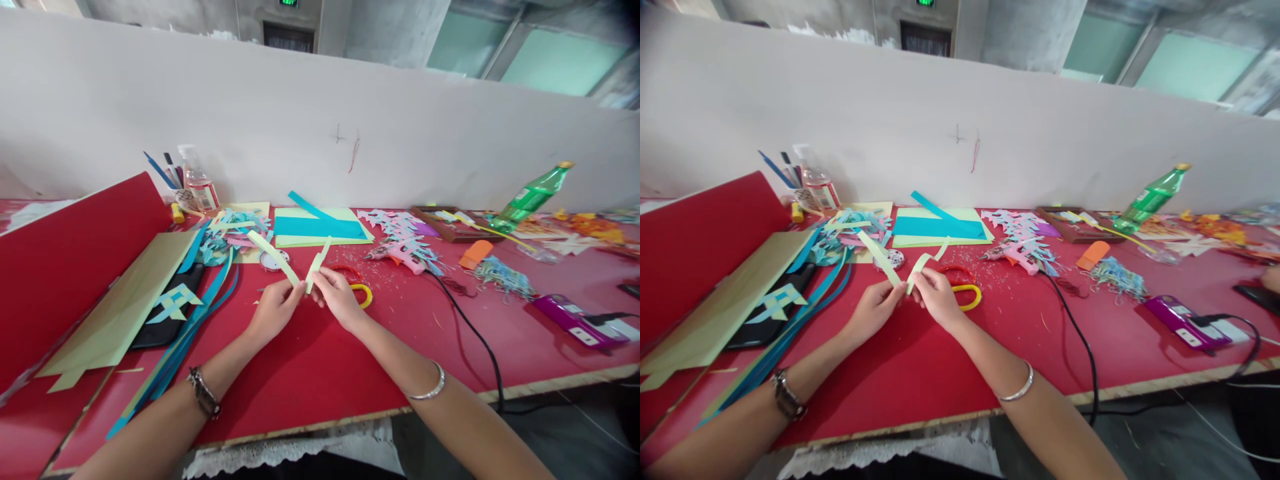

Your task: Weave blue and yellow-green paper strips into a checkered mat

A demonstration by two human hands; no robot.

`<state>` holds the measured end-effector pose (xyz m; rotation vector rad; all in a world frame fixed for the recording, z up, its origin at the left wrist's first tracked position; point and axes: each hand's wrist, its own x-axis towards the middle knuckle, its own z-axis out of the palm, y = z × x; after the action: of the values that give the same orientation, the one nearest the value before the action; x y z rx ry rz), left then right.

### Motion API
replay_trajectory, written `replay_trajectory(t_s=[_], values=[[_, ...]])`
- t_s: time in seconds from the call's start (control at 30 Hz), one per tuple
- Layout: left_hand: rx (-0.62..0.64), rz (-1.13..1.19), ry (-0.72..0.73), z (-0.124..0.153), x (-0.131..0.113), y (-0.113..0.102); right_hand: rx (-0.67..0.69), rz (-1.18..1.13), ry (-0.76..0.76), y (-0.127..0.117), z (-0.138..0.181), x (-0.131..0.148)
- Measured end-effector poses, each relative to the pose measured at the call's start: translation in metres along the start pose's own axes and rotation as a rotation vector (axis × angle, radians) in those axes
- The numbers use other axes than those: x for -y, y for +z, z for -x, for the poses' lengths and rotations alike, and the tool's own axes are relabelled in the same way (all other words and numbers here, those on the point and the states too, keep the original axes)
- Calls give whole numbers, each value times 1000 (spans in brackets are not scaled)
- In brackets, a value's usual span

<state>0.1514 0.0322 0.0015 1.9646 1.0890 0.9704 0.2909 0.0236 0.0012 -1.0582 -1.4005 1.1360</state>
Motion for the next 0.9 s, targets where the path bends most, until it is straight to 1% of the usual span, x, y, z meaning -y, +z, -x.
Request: replay_trajectory(t_s=[0.1,0.23,0.37,0.53,0.6,0.67,0.7,0.73,0.8,0.87,0.9], values=[[-11,-54,2,0,2,0,66,36,-11,1,1,2],[-7,-40,17,0,4,0,117,71,-33,3,3,3],[-47,28,-32,-1,4,0,106,48,-42,2,3,2],[-178,189,-180,-5,7,-4,52,46,-69,-1,2,1],[-197,220,-201,-7,8,-5,91,55,-67,-2,3,3],[-188,228,-190,-8,8,-6,167,59,-64,-2,4,5],[-181,228,-176,-7,8,-6,185,59,-70,-2,4,6],[-172,220,-155,-7,8,-5,173,56,-81,-2,4,7],[-143,164,-97,-5,6,-5,66,35,-114,-3,3,8],[-70,57,-15,-3,4,-5,-69,-3,-135,-4,1,6],[-12,-7,33,-2,2,-5,-107,-21,-144,-4,0,5]])
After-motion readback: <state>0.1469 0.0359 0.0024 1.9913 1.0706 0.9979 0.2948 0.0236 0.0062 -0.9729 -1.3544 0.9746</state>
